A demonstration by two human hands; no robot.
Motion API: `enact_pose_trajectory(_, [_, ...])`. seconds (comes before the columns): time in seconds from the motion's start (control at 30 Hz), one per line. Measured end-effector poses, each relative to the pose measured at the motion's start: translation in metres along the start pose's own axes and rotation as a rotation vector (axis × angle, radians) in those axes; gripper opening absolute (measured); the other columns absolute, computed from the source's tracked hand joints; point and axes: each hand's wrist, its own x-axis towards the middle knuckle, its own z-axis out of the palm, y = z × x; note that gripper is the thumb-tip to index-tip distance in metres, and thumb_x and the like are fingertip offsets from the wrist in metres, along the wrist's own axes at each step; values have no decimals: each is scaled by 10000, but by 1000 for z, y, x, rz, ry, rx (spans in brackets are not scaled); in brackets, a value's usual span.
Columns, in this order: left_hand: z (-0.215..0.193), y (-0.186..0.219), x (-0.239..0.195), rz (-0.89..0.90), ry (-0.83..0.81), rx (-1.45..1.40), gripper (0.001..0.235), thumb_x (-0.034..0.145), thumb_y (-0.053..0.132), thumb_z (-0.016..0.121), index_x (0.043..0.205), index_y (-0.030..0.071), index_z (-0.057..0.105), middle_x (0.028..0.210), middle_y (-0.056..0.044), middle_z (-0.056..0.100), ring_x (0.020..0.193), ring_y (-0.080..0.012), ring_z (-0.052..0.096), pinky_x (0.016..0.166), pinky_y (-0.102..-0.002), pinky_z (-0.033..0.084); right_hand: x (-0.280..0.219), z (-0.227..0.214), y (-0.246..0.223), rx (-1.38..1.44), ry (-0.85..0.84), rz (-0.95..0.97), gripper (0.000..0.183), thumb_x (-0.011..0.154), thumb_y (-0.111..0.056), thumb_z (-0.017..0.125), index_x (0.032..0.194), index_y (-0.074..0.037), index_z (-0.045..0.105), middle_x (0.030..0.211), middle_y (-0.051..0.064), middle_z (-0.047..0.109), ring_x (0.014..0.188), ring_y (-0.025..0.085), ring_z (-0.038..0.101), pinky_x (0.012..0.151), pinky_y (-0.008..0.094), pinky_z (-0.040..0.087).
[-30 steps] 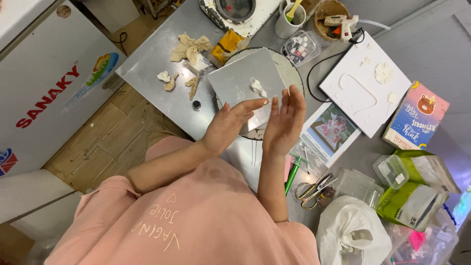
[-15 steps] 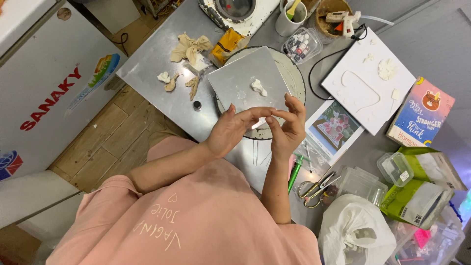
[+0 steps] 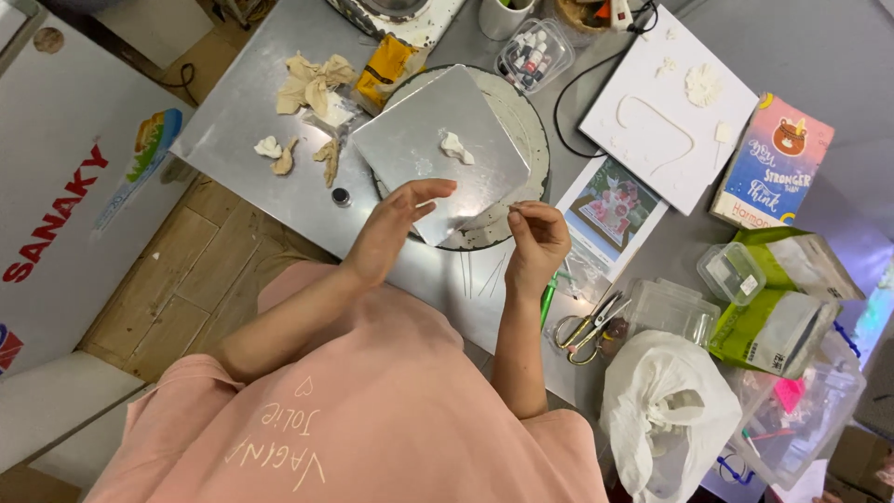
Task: Modeling and shaping small pieces of white fondant by hand at a decorating station.
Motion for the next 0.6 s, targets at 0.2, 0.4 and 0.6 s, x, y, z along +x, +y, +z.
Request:
enact_pose_trajectory(0.2, [-22,-9,-2,-36,78,14,555,1077,520,450,1361,62,582,1497,-103,560,1443,-196,462,1196,-384,315,4,-72,33,-144,157,78,138,916,53,787,1009,-18,713,991,50,715,918,121,663,858,264,546])
enact_pose_trajectory(0.4, [-31,-25,7,-98,127,54,533,1067,480,471,1343,40,590,1455,-114,585,1387,-209,512,1172,-383,359,28,-158,61,-229,280,153,149,922,12,771,1068,-12,761,1010,55,757,944,132,703,876,258,559])
enact_pose_trajectory(0.6, [-25,-32,28,-115,159,149,511,1079,454,448,1334,33,587,1400,-120,622,1346,-216,547,1168,-381,375,126,-265,94,-382,297,33,218,919,23,775,1127,8,709,994,52,746,929,102,698,855,246,577])
